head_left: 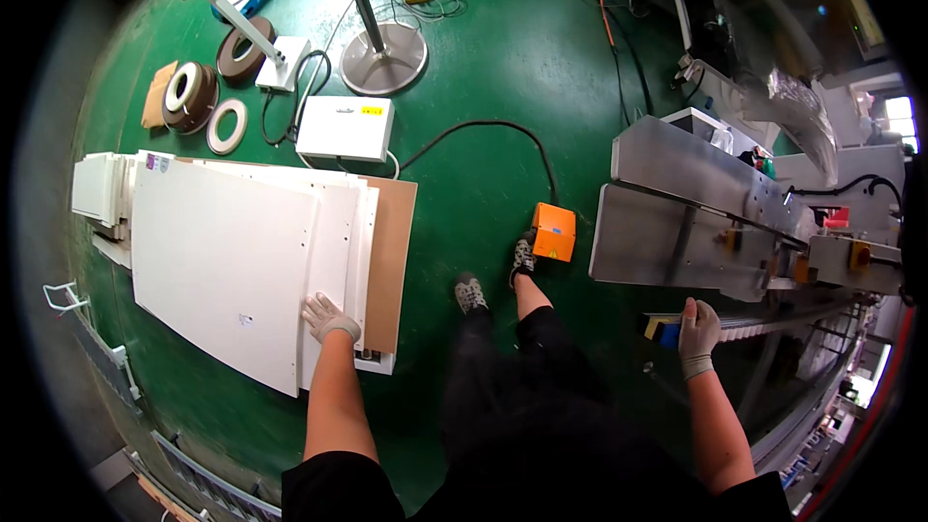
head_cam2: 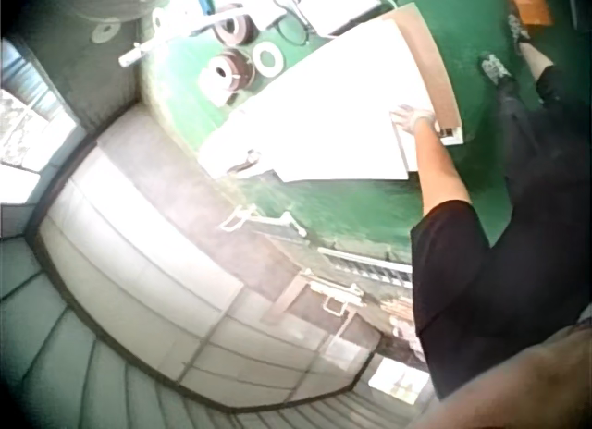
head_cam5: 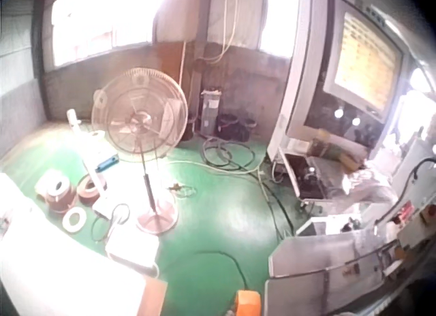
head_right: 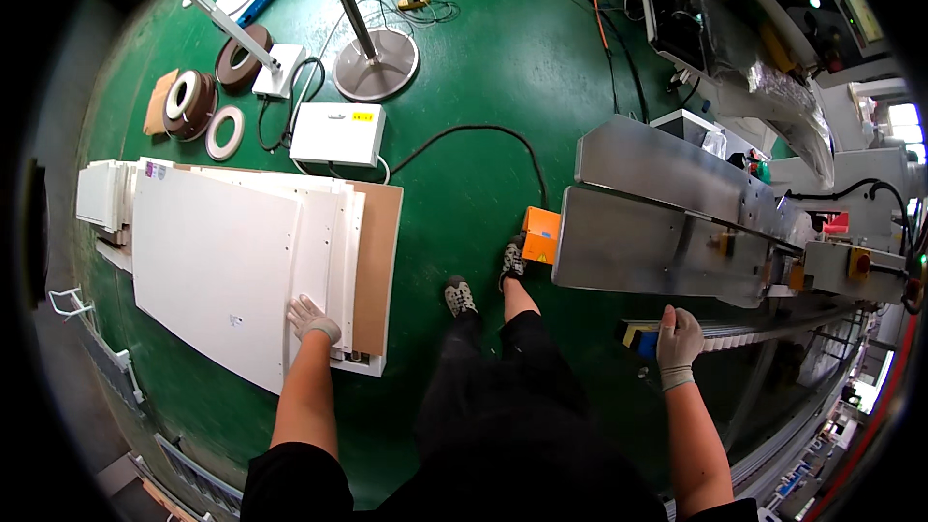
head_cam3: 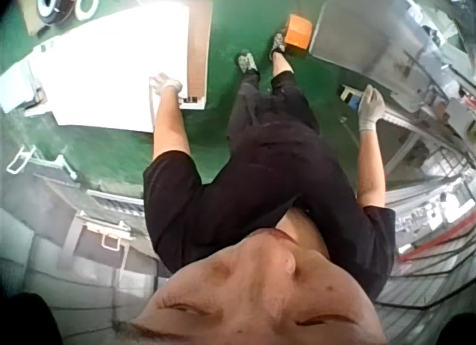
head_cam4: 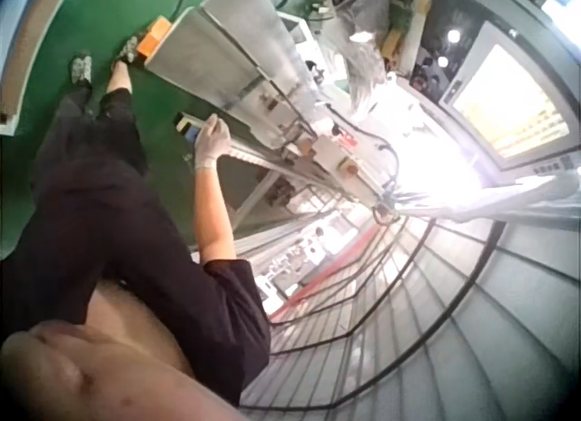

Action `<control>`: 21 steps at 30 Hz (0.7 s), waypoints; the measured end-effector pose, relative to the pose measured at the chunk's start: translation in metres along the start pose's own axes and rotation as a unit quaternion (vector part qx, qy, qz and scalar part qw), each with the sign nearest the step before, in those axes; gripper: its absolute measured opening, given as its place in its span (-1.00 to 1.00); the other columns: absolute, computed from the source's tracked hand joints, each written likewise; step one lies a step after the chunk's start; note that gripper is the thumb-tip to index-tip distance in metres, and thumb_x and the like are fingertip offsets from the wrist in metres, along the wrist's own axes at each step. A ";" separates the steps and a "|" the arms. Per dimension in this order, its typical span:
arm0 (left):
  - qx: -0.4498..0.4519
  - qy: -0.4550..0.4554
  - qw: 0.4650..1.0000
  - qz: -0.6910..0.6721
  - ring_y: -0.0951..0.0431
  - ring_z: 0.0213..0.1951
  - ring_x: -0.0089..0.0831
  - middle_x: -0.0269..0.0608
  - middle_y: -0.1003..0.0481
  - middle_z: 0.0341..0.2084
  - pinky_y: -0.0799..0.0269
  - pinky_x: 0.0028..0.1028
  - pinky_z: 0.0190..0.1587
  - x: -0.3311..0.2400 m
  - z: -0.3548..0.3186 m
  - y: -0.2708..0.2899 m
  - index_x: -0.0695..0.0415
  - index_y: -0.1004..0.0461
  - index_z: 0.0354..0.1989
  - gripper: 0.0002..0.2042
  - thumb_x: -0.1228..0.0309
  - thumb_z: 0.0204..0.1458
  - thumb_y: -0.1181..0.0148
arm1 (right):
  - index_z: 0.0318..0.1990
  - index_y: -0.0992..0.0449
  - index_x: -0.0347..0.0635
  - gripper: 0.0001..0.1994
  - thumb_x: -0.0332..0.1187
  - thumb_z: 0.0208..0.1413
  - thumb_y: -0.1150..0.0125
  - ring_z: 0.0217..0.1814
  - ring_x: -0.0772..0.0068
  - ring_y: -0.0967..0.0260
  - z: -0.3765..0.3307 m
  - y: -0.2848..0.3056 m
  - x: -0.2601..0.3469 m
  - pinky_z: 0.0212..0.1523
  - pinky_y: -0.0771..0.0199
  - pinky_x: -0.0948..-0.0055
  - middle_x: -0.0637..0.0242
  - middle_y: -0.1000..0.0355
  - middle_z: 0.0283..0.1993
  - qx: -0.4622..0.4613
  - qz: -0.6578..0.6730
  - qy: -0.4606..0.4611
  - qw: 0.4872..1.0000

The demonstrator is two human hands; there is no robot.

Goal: The person picks up white rectangular panels from a stack, carries them to a machine, and places them onto the machine's platform one at a time. The person repeats this process for several panels, moving between the stack and the machine.

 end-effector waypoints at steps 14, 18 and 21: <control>0.023 -0.003 0.994 -0.109 0.44 0.54 0.10 0.07 0.41 0.55 0.44 -0.12 0.52 0.002 -0.072 0.046 0.17 0.37 0.55 -0.10 0.14 0.15 0.01 | -0.47 -0.38 -0.32 -0.54 -0.10 0.38 0.01 -0.39 -0.23 -0.32 0.011 -0.045 -0.044 -0.37 -0.26 0.02 -0.08 -0.33 -0.47 -0.035 0.005 0.027 0.999; 0.025 -0.033 0.994 -0.098 0.45 0.54 0.10 0.06 0.41 0.55 0.46 -0.08 0.52 0.011 -0.078 0.033 0.17 0.35 0.55 -0.10 0.13 0.14 0.01 | -0.47 -0.38 -0.31 -0.54 -0.08 0.36 -0.01 -0.39 -0.20 -0.35 0.012 -0.053 -0.042 -0.38 -0.27 0.03 -0.06 -0.35 -0.47 -0.036 -0.008 0.022 0.999; 0.004 -0.070 0.993 -0.090 0.47 0.54 0.09 0.03 0.37 0.56 0.48 -0.05 0.52 0.019 -0.074 0.019 0.16 0.33 0.56 -0.10 0.09 0.14 0.01 | -0.43 -0.46 -0.27 -0.58 -0.08 0.32 -0.05 -0.34 -0.20 -0.41 0.013 -0.055 -0.042 -0.35 -0.32 0.01 -0.06 -0.40 -0.44 -0.026 -0.007 0.018 0.999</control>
Point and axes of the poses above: each hand's wrist, its own z-axis towards the middle knuckle, its own y-axis out of the back of the hand, x = y × z, the point moved 1 cm from there along z, towards the middle knuckle
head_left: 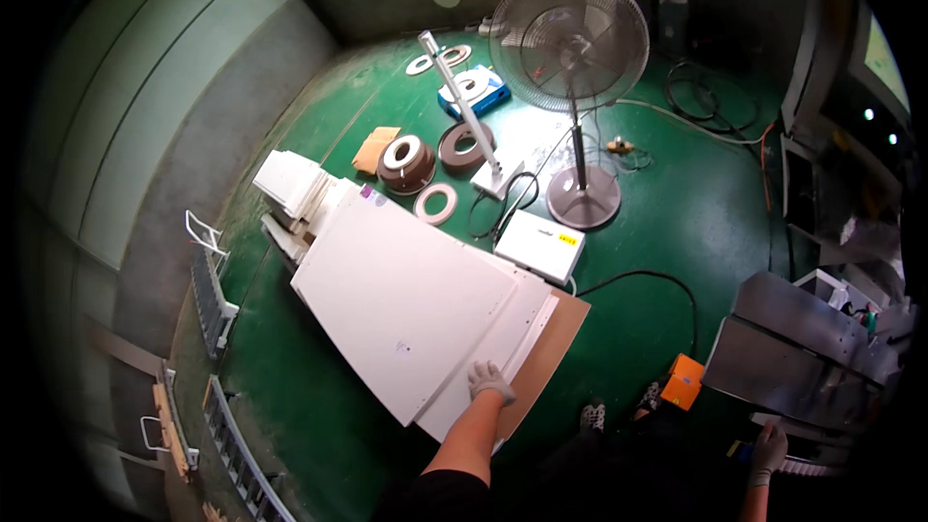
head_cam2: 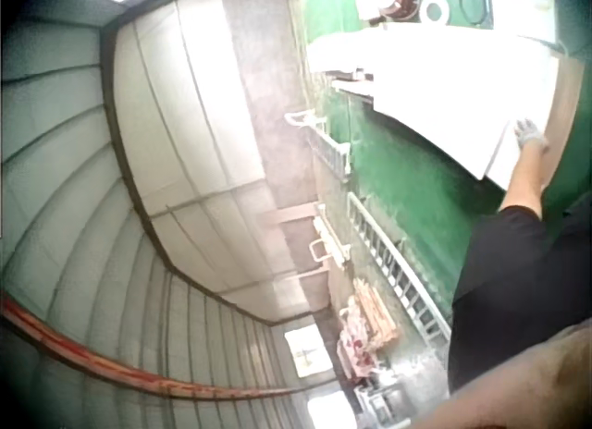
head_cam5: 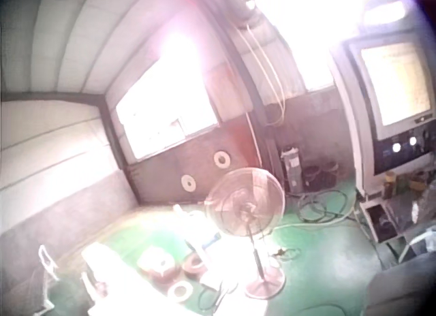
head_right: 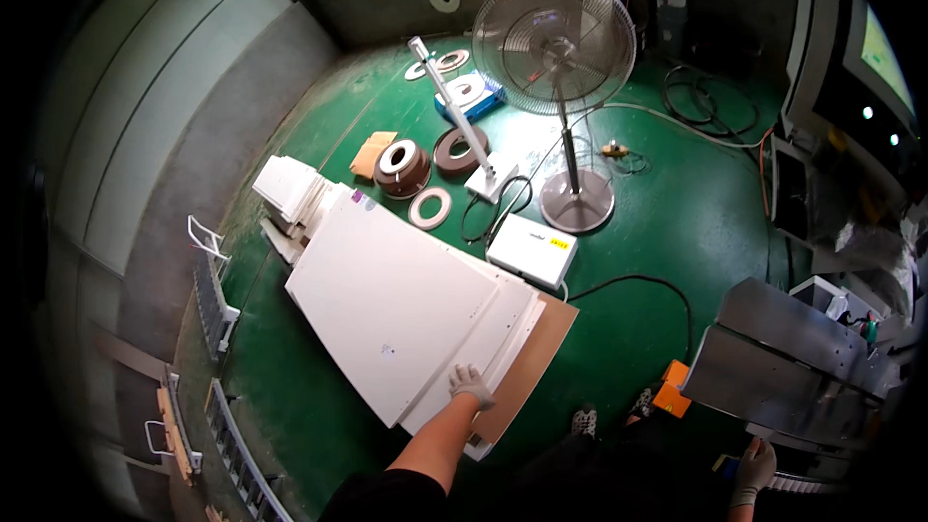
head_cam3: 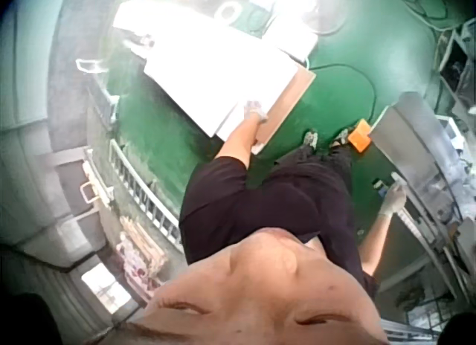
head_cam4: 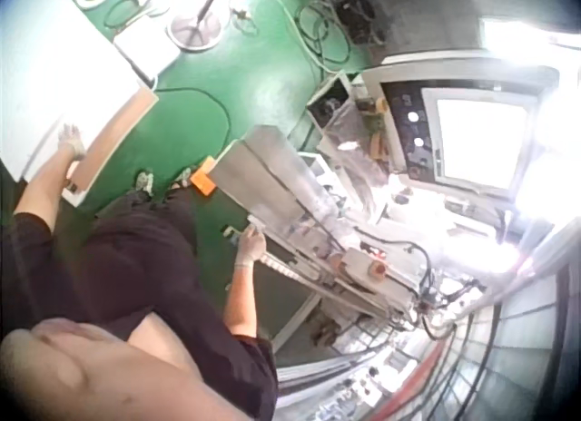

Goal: The person picks up white rectangular panels from a stack, carries them to a machine, and places them onto the machine's platform one at a time. The person repeats this process for several panels, moving between the stack and the machine.

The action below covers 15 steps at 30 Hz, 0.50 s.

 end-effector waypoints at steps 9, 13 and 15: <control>-0.021 -0.043 0.986 0.160 0.21 0.55 -0.12 0.03 0.13 0.53 0.42 -0.14 0.55 -0.003 0.029 0.006 0.26 0.08 0.51 0.18 -0.41 -0.11 -0.12 | -0.35 -0.65 -0.11 -0.59 0.03 0.19 -0.08 -0.19 -0.14 -0.58 0.012 0.018 0.044 -0.18 -0.53 -0.07 0.01 -0.59 -0.32 0.085 -0.040 -0.082 0.992; -0.024 -0.088 0.978 0.187 0.09 0.52 -0.03 0.02 -0.03 0.49 0.27 -0.04 0.51 -0.007 0.021 -0.002 0.02 -0.19 0.46 -0.16 -0.28 0.09 -0.01 | -0.41 -0.61 -0.09 -0.61 0.02 0.21 -0.09 -0.30 -0.08 -0.58 0.011 0.049 0.064 -0.29 -0.53 -0.03 0.05 -0.58 -0.38 0.086 -0.062 -0.072 0.992; -0.017 -0.110 0.973 0.202 0.15 0.53 0.07 0.08 0.00 0.50 0.32 -0.01 0.51 -0.003 0.041 -0.005 0.01 -0.23 0.45 -0.23 -0.21 0.14 0.05 | -0.43 -0.60 -0.08 -0.59 0.03 0.22 -0.06 -0.29 -0.04 -0.59 0.009 0.057 0.059 -0.27 -0.54 -0.01 0.10 -0.58 -0.38 0.078 -0.037 -0.059 0.995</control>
Point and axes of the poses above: each hand's wrist, its own z-axis towards the middle knuckle, its own y-axis out of the back of the hand, x = y × z, the point moved 1 cm from there along z, towards the middle knuckle
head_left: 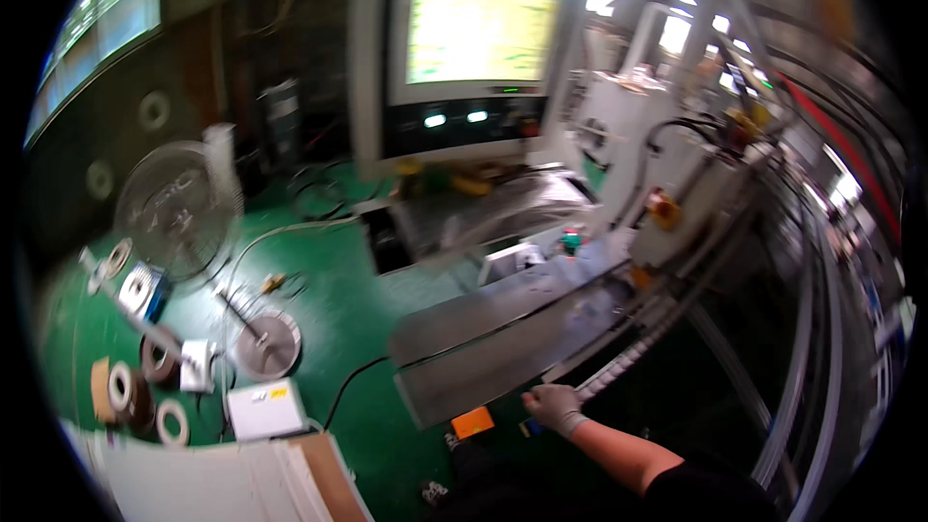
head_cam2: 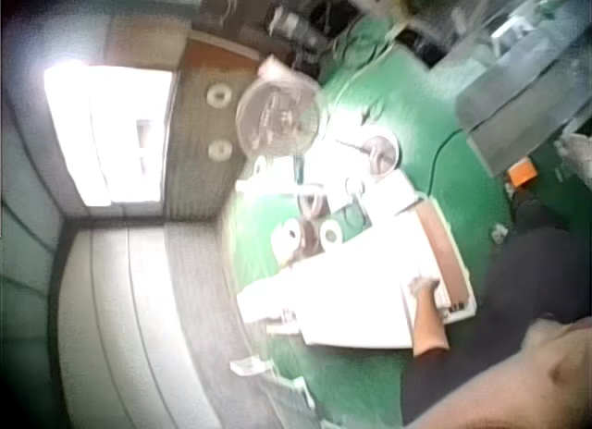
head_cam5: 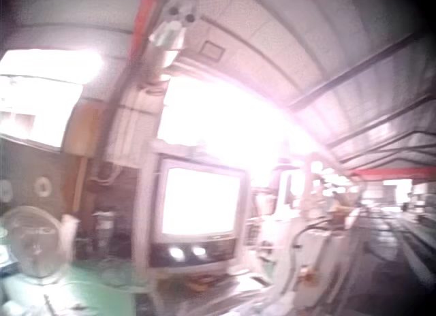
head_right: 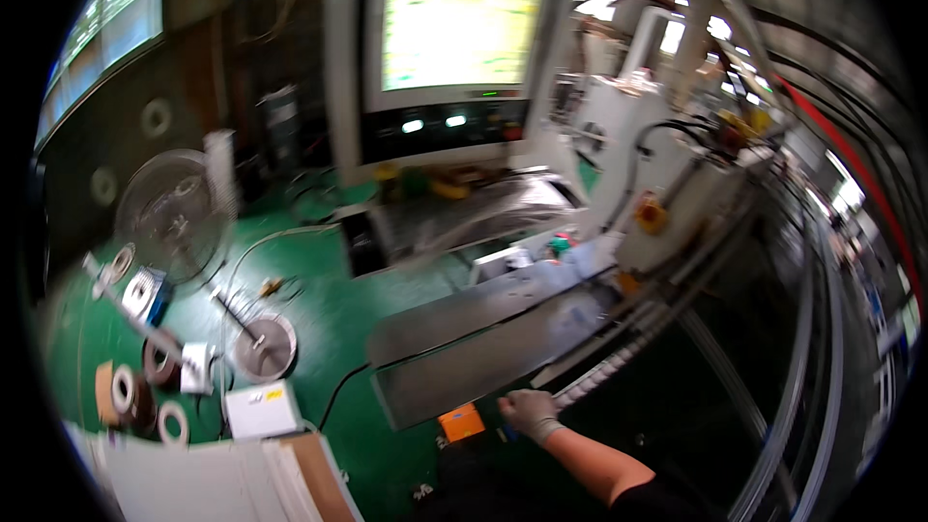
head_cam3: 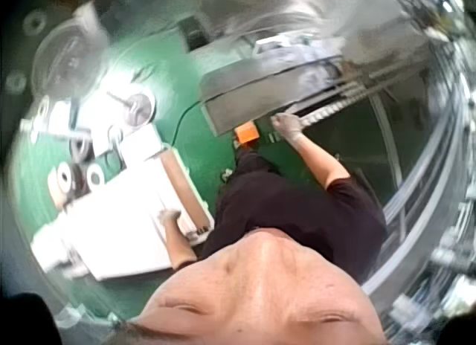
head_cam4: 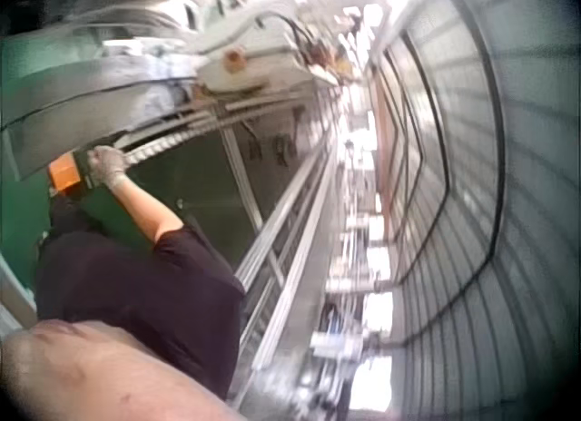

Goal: The person picks up white rectangular panels from a stack, carries them to a machine, and places them onto the machine's platform one at a time. The person repeats this process for several panels, moving between the stack and the machine.

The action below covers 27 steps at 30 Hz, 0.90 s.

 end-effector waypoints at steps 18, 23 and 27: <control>-0.152 -0.086 0.978 0.113 -0.66 -0.16 -0.17 -0.08 -0.65 -0.20 -0.52 -0.13 -0.22 0.028 0.006 0.035 0.05 -0.64 -0.26 -0.75 0.22 0.12 -0.07 | -0.50 -0.56 -0.10 -0.61 -0.05 0.25 -0.03 -0.33 0.10 -0.54 -0.013 -0.012 -0.009 -0.25 -0.51 0.11 0.25 -0.52 -0.46 -0.098 0.082 0.067 0.989; -0.161 -0.068 0.976 0.131 -0.67 -0.17 -0.21 -0.09 -0.66 -0.23 -0.53 -0.18 -0.25 0.030 -0.015 0.050 0.05 -0.66 -0.30 -0.76 0.23 0.11 -0.09 | -0.49 -0.56 -0.09 -0.61 -0.05 0.24 -0.04 -0.32 0.11 -0.55 -0.013 -0.011 -0.009 -0.24 -0.52 0.12 0.25 -0.53 -0.44 -0.092 0.085 0.059 0.990; -0.174 -0.059 0.973 0.137 -0.68 -0.18 -0.24 -0.11 -0.66 -0.25 -0.54 -0.21 -0.27 0.037 -0.024 0.058 0.06 -0.67 -0.32 -0.76 0.23 0.10 -0.11 | -0.47 -0.58 -0.08 -0.61 -0.04 0.24 -0.04 -0.30 0.11 -0.55 -0.012 -0.010 -0.008 -0.23 -0.52 0.12 0.26 -0.55 -0.42 -0.080 0.076 0.051 0.993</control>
Point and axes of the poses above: each hand's wrist, its own z-axis towards the middle knuckle, its own y-axis out of the back of the hand, x = y × z, the point moved 1 cm from there along z, towards the middle knuckle
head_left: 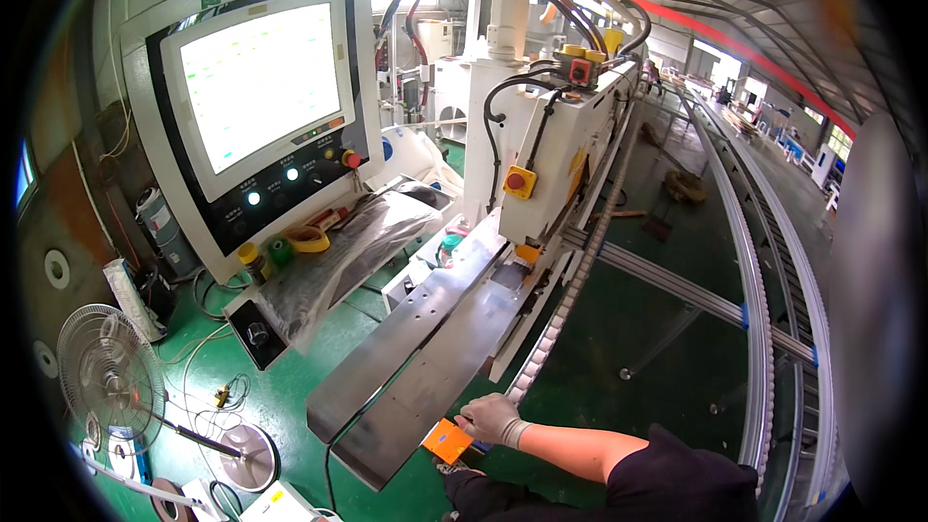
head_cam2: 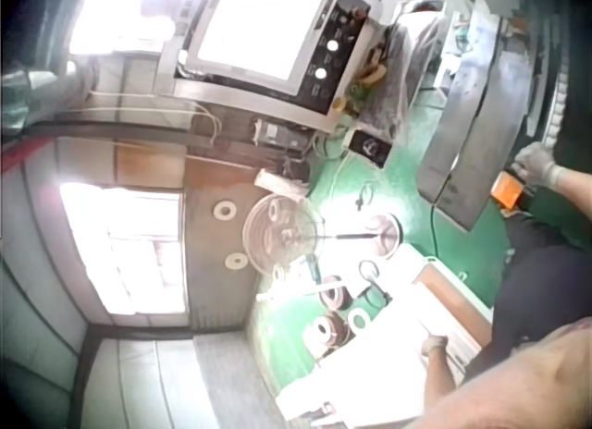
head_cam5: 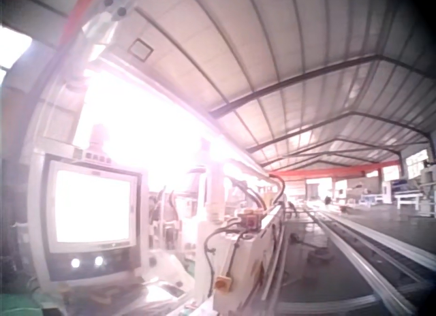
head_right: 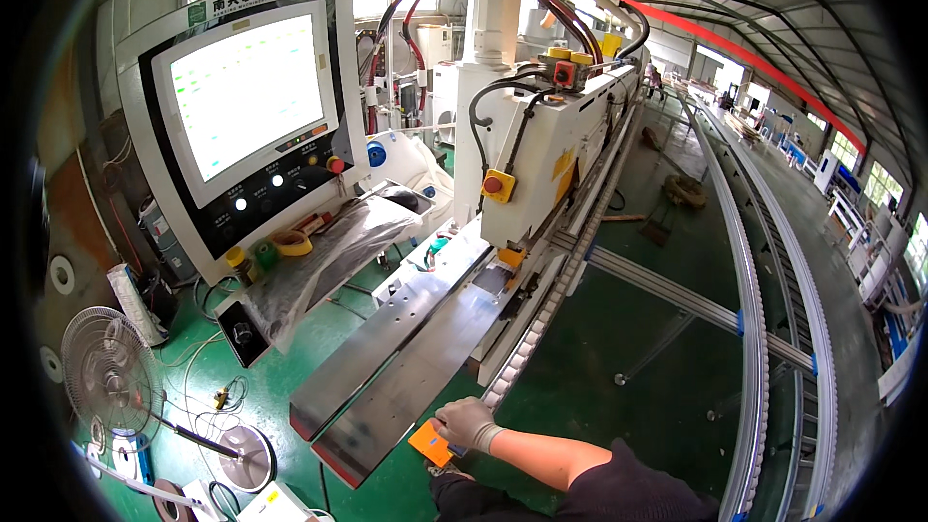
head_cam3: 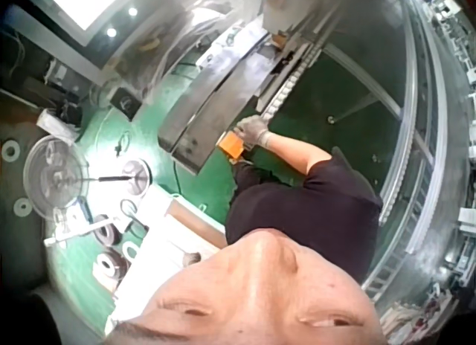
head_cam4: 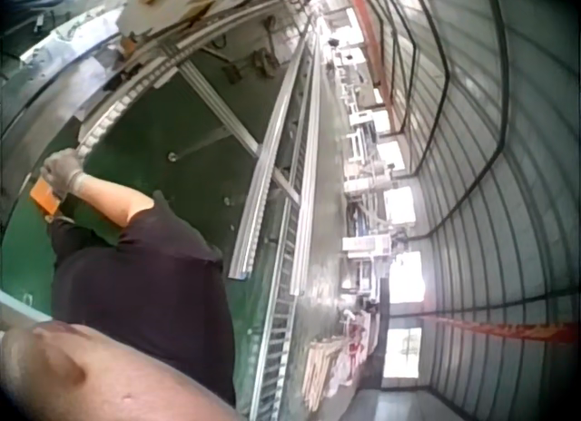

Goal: The person picks up white rectangular panels from a stack, carries them to a machine, and places them onto the machine's platform one at a time. The person repeats this process for several panels, moving between the stack and the machine.

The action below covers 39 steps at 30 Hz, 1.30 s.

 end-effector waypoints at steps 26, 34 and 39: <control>0.129 0.017 0.989 -0.072 -0.56 0.13 -0.11 -0.10 -0.59 0.06 -0.48 -0.10 0.10 0.023 -0.016 0.135 0.03 -0.65 0.00 -0.45 -0.15 0.19 0.04 | -0.49 -0.58 -0.08 -0.60 -0.01 0.21 -0.05 -0.36 0.07 -0.54 0.004 0.004 0.013 -0.30 -0.49 0.08 0.22 -0.54 -0.46 0.018 -0.050 -0.020 0.998; 0.110 0.017 0.992 -0.063 -0.54 0.15 -0.08 -0.07 -0.58 0.08 -0.44 -0.08 0.14 0.027 -0.020 0.144 0.06 -0.63 0.03 -0.40 -0.19 0.18 0.04 | -0.50 -0.60 -0.08 -0.61 -0.02 0.18 -0.08 -0.39 0.07 -0.54 0.001 -0.002 0.004 -0.30 -0.50 0.09 0.20 -0.52 -0.51 -0.007 -0.049 -0.015 0.999; 0.136 -0.005 0.989 -0.063 -0.52 0.17 -0.04 -0.06 -0.56 0.09 -0.39 -0.07 0.19 0.033 -0.008 0.140 0.07 -0.64 0.02 -0.37 -0.23 0.14 0.01 | -0.48 -0.61 -0.08 -0.62 -0.01 0.18 -0.09 -0.39 0.07 -0.55 0.004 -0.001 0.000 -0.31 -0.51 0.08 0.20 -0.53 -0.49 0.002 -0.049 -0.023 0.999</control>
Point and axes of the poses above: each hand's wrist, its own z-axis towards the middle knuckle, its own y-axis out of the back of the hand, x = y × z, the point moved 1 cm from there along z, towards the middle knuckle
